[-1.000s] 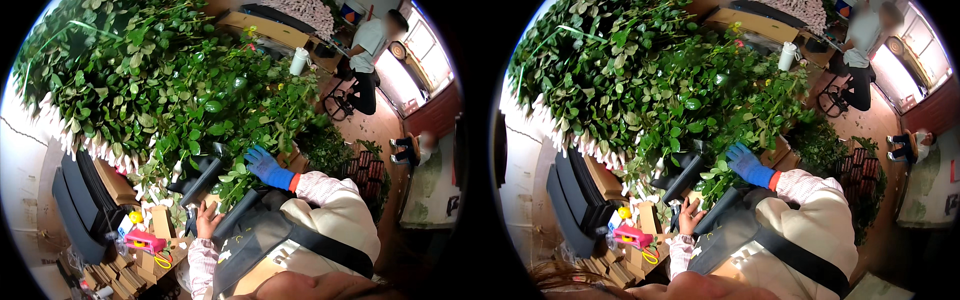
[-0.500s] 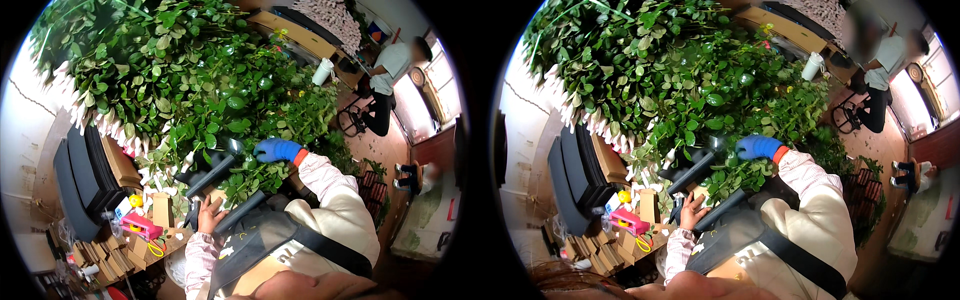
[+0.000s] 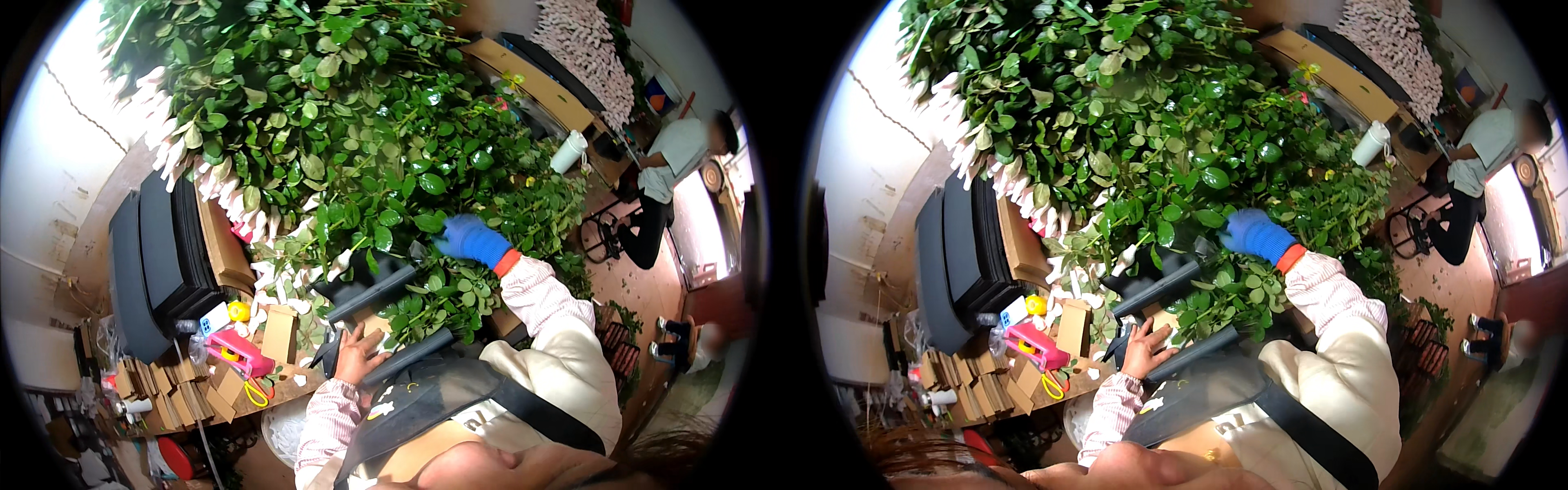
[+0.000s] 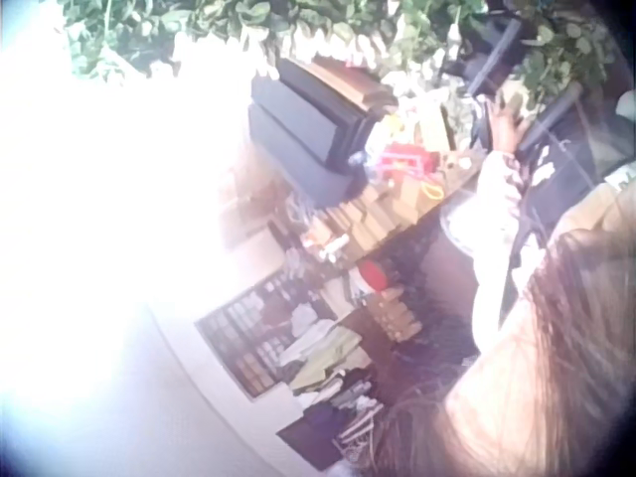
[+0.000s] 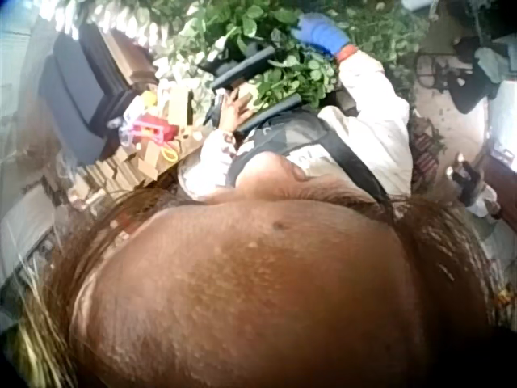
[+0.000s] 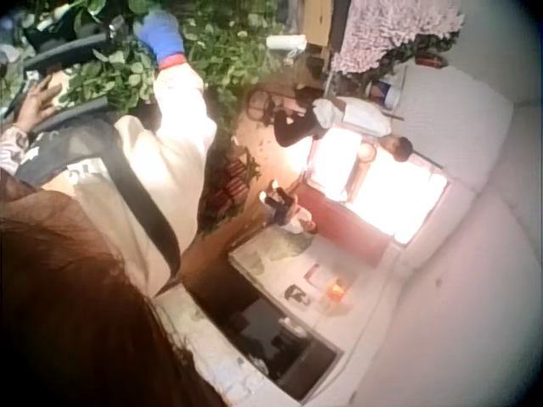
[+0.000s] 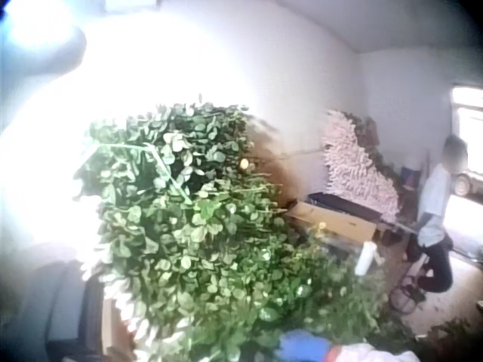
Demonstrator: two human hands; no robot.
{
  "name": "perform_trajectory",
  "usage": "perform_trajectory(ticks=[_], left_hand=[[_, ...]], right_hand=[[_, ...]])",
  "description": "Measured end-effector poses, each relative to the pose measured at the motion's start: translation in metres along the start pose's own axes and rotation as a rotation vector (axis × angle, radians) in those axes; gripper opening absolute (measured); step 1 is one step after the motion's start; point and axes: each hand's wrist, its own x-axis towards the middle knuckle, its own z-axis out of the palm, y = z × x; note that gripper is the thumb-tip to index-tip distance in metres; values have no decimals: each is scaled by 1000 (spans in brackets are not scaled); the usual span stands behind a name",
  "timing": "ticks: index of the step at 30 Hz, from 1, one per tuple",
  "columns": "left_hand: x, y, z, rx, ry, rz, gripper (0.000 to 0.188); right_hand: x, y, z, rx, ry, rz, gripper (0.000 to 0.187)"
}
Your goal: The person assembles floral arrangements by placing green leafy stems into black rectangular holders. They use a pink glue gun to secure the stems and occasionally use scissors to trim the foliage. The finished units are stacked on the table.
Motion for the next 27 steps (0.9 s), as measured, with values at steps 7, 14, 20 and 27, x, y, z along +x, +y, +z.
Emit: perform_trajectory(ticks=[7, 14, 20, 27], left_hand=[[0, -1, 0, 85, 84, 41, 34], [1, -4, 7, 77, 137, 49, 31], [0, -3, 4, 73, 140, 44, 30], [-1, -3, 8, 40, 207, 40, 30]], right_hand=[[90, -57, -78, -448, 846, -414, 39], [124, -90, -95, -114, 1027, -436, 24], [120, -113, -45, -387, 527, -279, 44], [37, -54, 62, -284, 545, -443, 50]])
